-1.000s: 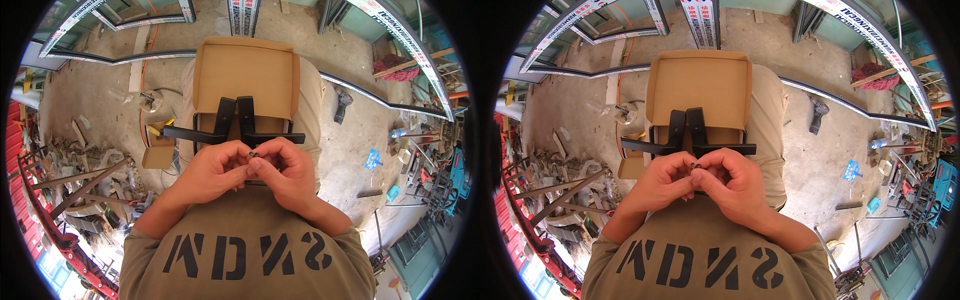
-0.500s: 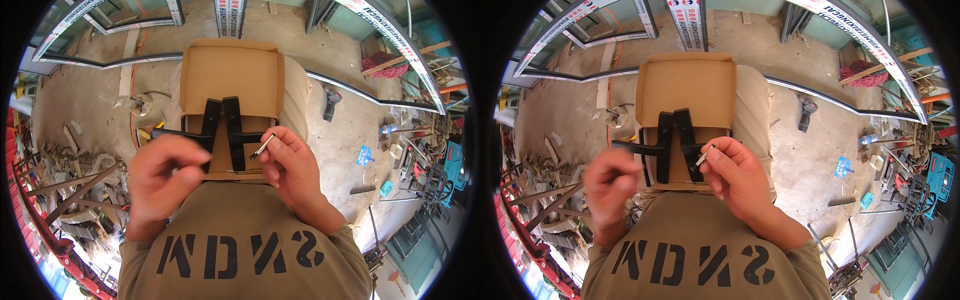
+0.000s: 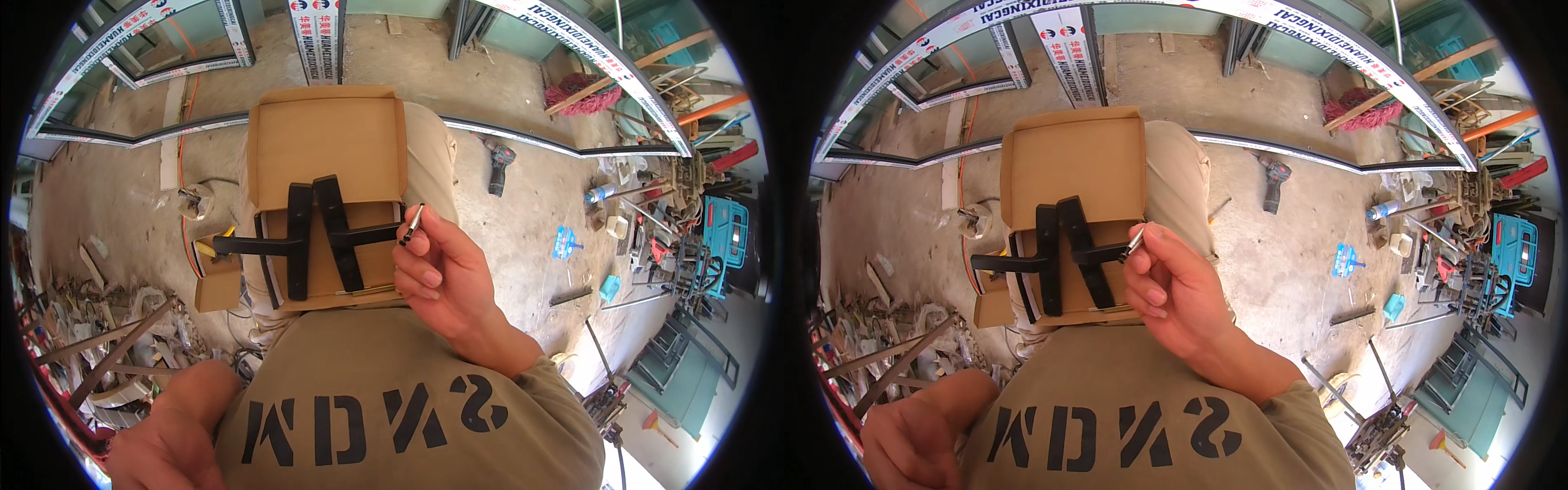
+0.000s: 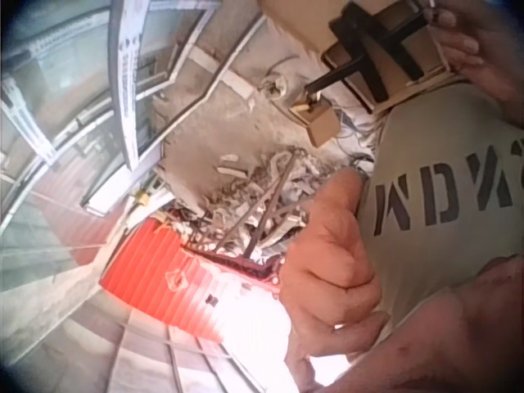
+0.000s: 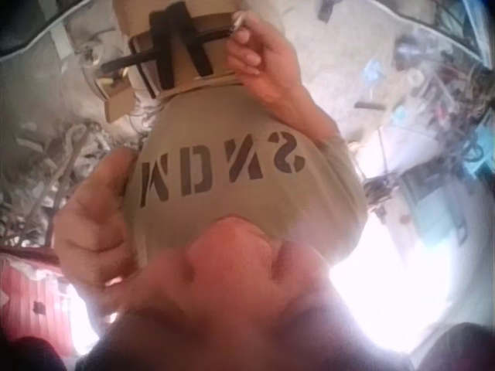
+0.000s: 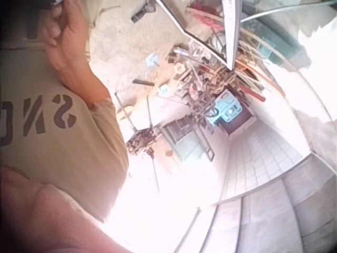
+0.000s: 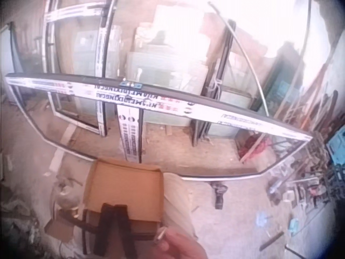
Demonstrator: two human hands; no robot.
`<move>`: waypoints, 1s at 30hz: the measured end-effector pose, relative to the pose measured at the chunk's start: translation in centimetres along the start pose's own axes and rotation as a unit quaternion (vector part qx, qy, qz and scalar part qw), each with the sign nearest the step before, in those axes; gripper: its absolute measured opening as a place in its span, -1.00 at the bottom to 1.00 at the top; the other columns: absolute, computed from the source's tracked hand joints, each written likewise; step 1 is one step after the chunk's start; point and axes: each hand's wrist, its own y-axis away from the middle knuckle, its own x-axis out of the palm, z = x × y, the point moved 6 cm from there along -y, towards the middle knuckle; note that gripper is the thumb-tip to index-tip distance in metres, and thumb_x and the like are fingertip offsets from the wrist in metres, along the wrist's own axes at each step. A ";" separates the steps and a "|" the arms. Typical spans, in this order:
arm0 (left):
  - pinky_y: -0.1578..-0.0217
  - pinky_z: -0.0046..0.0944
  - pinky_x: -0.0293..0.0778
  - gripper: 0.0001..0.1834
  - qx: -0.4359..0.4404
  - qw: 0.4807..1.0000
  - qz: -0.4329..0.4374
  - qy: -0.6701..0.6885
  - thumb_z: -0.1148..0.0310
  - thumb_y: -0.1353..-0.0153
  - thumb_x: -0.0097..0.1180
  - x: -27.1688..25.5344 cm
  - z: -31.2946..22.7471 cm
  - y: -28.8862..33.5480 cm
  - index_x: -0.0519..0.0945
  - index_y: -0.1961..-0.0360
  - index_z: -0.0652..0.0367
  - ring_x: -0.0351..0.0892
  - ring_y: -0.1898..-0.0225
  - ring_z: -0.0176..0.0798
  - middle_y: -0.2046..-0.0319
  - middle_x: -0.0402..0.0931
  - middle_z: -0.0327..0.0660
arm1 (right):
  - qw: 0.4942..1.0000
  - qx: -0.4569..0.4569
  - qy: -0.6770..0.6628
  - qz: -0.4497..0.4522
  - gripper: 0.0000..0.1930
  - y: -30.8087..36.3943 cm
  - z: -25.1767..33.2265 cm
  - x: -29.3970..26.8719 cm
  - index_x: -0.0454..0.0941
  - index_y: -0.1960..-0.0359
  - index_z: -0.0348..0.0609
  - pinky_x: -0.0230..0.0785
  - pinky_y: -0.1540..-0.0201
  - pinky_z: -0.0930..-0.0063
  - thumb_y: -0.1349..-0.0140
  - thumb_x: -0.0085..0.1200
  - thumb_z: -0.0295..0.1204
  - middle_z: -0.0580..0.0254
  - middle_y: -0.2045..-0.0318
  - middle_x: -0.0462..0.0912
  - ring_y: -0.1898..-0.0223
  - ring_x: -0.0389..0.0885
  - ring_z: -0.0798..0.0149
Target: The person assembles door handles by fitting screws and a spindle rod into the handle plates by hand.
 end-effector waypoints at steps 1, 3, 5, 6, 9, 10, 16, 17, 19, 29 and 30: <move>0.55 -0.35 0.00 -0.71 -0.016 1.000 0.000 -0.014 0.34 -0.23 0.30 0.1 -0.1 0.4 0.53 0.62 -0.14 0.12 0.65 -0.46 0.66 0.23 -0.44 | 1.000 0.004 0.002 0.000 -0.76 0.0 0.0 0.2 0.64 -0.02 -0.08 0.14 0.59 0.62 -0.74 -0.06 -0.27 0.49 0.34 0.65 0.57 0.32 0.54; 0.56 -0.32 -0.04 -0.71 0.040 0.997 -0.064 -0.010 0.36 -0.25 0.27 -0.6 -0.5 1.6 0.52 0.62 -0.13 0.10 0.67 -0.46 0.66 0.25 -0.46 | 1.000 0.004 0.004 -0.001 -0.76 -0.1 -0.1 0.4 0.64 -0.01 -0.08 0.14 0.58 0.62 -0.74 -0.06 -0.27 0.49 0.34 0.65 0.57 0.32 0.54; 0.57 -0.28 -0.06 -0.71 0.097 0.989 -0.083 0.069 0.41 -0.26 0.23 -0.9 -0.6 1.0 0.52 0.61 -0.11 0.09 0.67 -0.48 0.65 0.27 -0.47 | 1.000 0.005 0.007 -0.002 -0.76 -0.1 -0.2 0.2 0.63 0.01 -0.08 0.14 0.58 0.62 -0.74 -0.06 -0.27 0.49 0.34 0.66 0.57 0.32 0.54; 0.57 -0.27 -0.07 -0.71 0.116 0.984 -0.081 0.107 0.43 -0.26 0.22 -1.6 -1.3 1.1 0.51 0.60 -0.11 0.10 0.68 -0.48 0.64 0.28 -0.47 | 1.000 0.003 0.009 0.009 -0.78 -0.2 -0.1 0.1 0.61 -0.03 -0.06 0.13 0.56 0.60 -0.73 -0.03 -0.25 0.48 0.34 0.65 0.54 0.32 0.52; 0.59 -0.33 -0.03 -0.73 -0.018 0.996 0.037 0.084 0.48 -0.28 0.16 -3.0 -1.7 2.0 0.49 0.56 -0.08 0.13 0.68 -0.51 0.62 0.34 -0.46 | 1.000 -0.006 0.017 0.011 -0.79 -0.3 0.4 -0.2 0.60 -0.06 -0.04 0.12 0.52 0.58 -0.72 0.01 -0.23 0.47 0.34 0.64 0.51 0.33 0.50; 0.59 -0.35 -0.02 -0.73 -0.067 0.993 0.076 0.062 0.49 -0.28 0.15 -2.9 -1.2 2.1 0.49 0.55 -0.08 0.14 0.68 -0.52 0.62 0.35 -0.46 | 1.000 -0.010 0.025 0.003 -0.79 -0.3 0.5 -0.3 0.60 -0.05 -0.04 0.12 0.52 0.58 -0.72 0.00 -0.22 0.46 0.34 0.64 0.51 0.33 0.50; 0.52 -0.42 0.05 -0.72 0.200 0.974 -0.020 0.102 0.51 -0.20 0.16 -0.8 -0.5 -0.3 0.37 0.56 -0.07 0.10 0.71 -0.52 0.63 0.34 -0.45 | 0.978 -0.053 0.200 0.005 -0.85 0.0 -0.1 0.5 0.60 -0.05 -0.07 0.18 0.45 0.64 -0.65 0.19 -0.30 0.45 0.26 0.67 0.45 0.39 0.59; 0.51 -0.39 0.08 -0.72 0.128 0.986 0.014 0.102 0.49 -0.22 0.16 -1.6 -1.0 0.5 0.36 0.55 -0.08 0.10 0.71 -0.52 0.63 0.32 -0.45 | 0.979 -0.053 0.199 0.005 -0.85 0.2 -0.4 0.9 0.60 -0.05 -0.07 0.18 0.45 0.64 -0.65 0.19 -0.30 0.45 0.26 0.67 0.45 0.39 0.59; 0.51 -0.37 0.11 -0.71 0.056 0.991 0.051 0.107 0.47 -0.25 0.15 -1.2 -1.9 0.7 0.35 0.54 -0.10 0.09 0.71 -0.52 0.64 0.31 -0.45 | 0.933 -0.158 0.325 0.001 -0.84 0.7 0.4 1.8 0.62 -0.04 -0.11 0.28 0.37 0.67 -0.56 0.31 -0.41 0.44 0.17 0.71 0.37 0.46 0.65; 0.55 -0.20 0.12 -0.54 -0.077 0.992 0.032 0.097 0.47 -0.33 0.12 -2.1 -0.6 1.5 0.21 0.64 -0.17 0.06 0.74 -0.49 0.69 0.26 -0.47 | 0.805 -0.210 0.554 0.031 -0.86 0.9 0.2 2.3 0.64 0.00 -0.20 0.45 0.24 0.69 -0.52 0.33 -0.55 0.19 -0.04 0.81 0.31 0.58 0.65; 0.55 -0.18 0.14 -0.54 -0.099 0.987 0.044 0.117 0.48 -0.31 0.13 -1.7 -0.3 1.5 0.21 0.65 -0.17 0.05 0.75 -0.49 0.70 0.26 -0.47 | 0.806 -0.225 0.548 0.017 -0.88 0.8 0.0 2.3 0.69 0.04 -0.18 0.36 0.34 0.66 -0.49 0.37 -0.50 0.35 0.19 0.75 0.41 0.52 0.67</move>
